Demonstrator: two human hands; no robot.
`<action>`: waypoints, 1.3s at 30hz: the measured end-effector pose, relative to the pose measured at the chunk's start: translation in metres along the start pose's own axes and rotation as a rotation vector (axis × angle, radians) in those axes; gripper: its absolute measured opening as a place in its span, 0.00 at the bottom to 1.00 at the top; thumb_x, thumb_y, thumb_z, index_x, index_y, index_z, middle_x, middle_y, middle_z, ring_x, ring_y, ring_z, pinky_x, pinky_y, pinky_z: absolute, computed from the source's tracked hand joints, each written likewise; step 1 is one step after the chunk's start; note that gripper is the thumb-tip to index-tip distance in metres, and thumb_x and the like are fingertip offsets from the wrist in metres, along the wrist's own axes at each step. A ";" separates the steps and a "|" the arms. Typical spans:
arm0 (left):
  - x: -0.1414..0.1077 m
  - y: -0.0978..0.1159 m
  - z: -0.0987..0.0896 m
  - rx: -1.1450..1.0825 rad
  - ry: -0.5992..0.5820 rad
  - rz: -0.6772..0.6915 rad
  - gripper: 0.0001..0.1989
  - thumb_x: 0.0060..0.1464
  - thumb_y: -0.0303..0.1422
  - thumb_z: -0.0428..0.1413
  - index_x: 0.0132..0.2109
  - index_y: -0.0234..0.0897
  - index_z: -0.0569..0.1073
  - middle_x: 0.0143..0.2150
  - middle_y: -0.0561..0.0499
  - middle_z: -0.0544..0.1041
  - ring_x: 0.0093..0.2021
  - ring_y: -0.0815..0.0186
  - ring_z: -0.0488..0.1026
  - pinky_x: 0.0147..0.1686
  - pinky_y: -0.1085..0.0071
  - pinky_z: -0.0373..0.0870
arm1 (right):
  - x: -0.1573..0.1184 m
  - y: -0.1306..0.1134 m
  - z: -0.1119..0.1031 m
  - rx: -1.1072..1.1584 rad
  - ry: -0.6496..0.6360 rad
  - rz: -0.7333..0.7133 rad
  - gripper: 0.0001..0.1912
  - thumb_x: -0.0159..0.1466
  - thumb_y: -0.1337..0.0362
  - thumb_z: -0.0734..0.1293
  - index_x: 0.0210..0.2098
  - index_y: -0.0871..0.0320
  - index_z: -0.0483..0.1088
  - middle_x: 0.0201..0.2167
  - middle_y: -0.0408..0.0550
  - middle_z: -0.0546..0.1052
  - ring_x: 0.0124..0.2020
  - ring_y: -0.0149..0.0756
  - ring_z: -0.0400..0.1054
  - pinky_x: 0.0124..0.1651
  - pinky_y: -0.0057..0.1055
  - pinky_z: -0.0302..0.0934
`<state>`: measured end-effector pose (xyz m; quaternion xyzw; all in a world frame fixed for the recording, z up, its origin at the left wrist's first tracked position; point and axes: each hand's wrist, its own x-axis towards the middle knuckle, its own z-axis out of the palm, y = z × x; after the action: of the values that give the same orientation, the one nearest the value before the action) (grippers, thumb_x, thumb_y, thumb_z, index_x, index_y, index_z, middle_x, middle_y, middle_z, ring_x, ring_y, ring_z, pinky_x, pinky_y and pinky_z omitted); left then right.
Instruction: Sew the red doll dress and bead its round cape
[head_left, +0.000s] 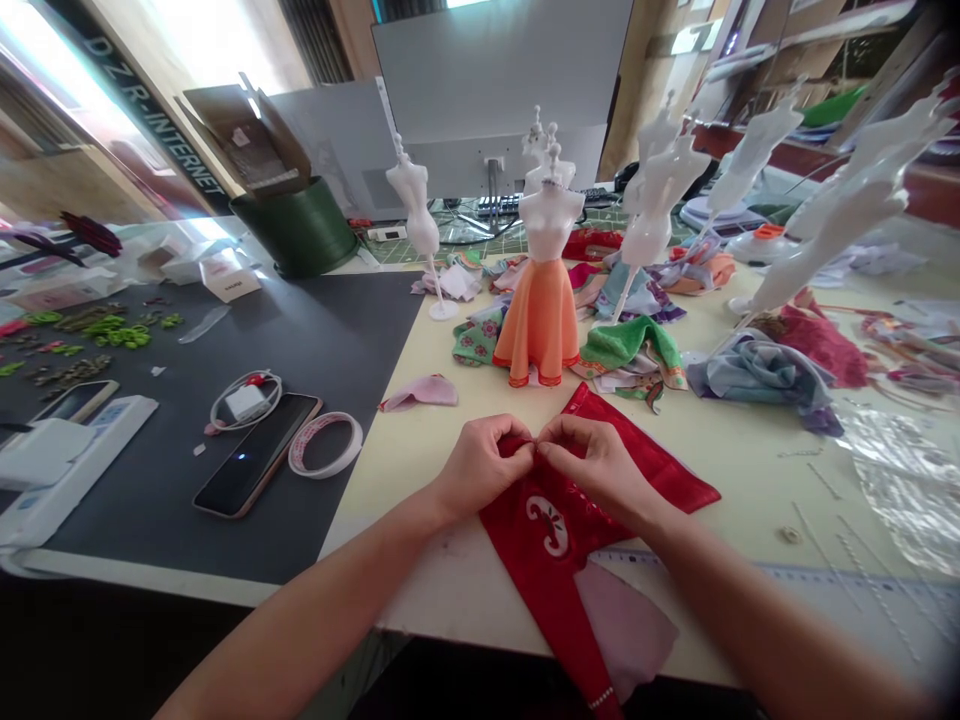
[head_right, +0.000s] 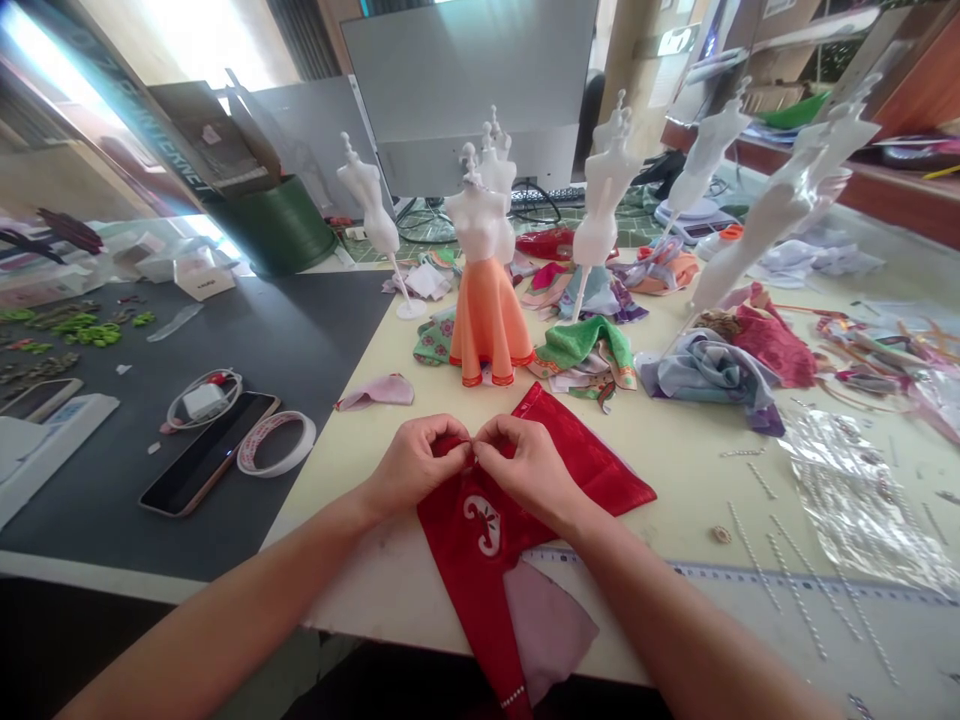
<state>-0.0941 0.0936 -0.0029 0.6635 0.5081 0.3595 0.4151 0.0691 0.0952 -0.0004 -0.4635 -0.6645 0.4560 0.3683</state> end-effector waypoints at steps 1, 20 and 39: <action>0.000 0.000 0.000 0.040 0.009 0.028 0.03 0.47 0.29 0.54 0.29 0.33 0.71 0.25 0.53 0.72 0.26 0.71 0.66 0.26 0.77 0.63 | 0.000 0.000 0.000 -0.031 0.005 -0.018 0.05 0.55 0.68 0.63 0.24 0.59 0.69 0.23 0.44 0.73 0.28 0.32 0.66 0.30 0.27 0.59; -0.003 -0.003 0.002 0.349 0.037 0.263 0.03 0.51 0.27 0.52 0.30 0.36 0.70 0.29 0.52 0.73 0.29 0.69 0.68 0.32 0.74 0.62 | 0.001 0.002 0.000 -0.141 0.023 -0.050 0.05 0.54 0.70 0.62 0.23 0.58 0.68 0.23 0.44 0.73 0.27 0.33 0.66 0.30 0.28 0.58; -0.001 0.002 0.001 -0.094 -0.019 -0.025 0.07 0.50 0.34 0.56 0.31 0.33 0.73 0.27 0.52 0.74 0.27 0.71 0.68 0.26 0.78 0.64 | 0.004 0.007 0.000 0.062 0.049 0.003 0.04 0.53 0.68 0.62 0.22 0.58 0.66 0.21 0.42 0.70 0.24 0.31 0.63 0.27 0.26 0.56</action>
<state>-0.0928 0.0926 -0.0012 0.6404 0.4950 0.3714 0.4550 0.0693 0.1001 -0.0068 -0.4638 -0.6403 0.4654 0.3980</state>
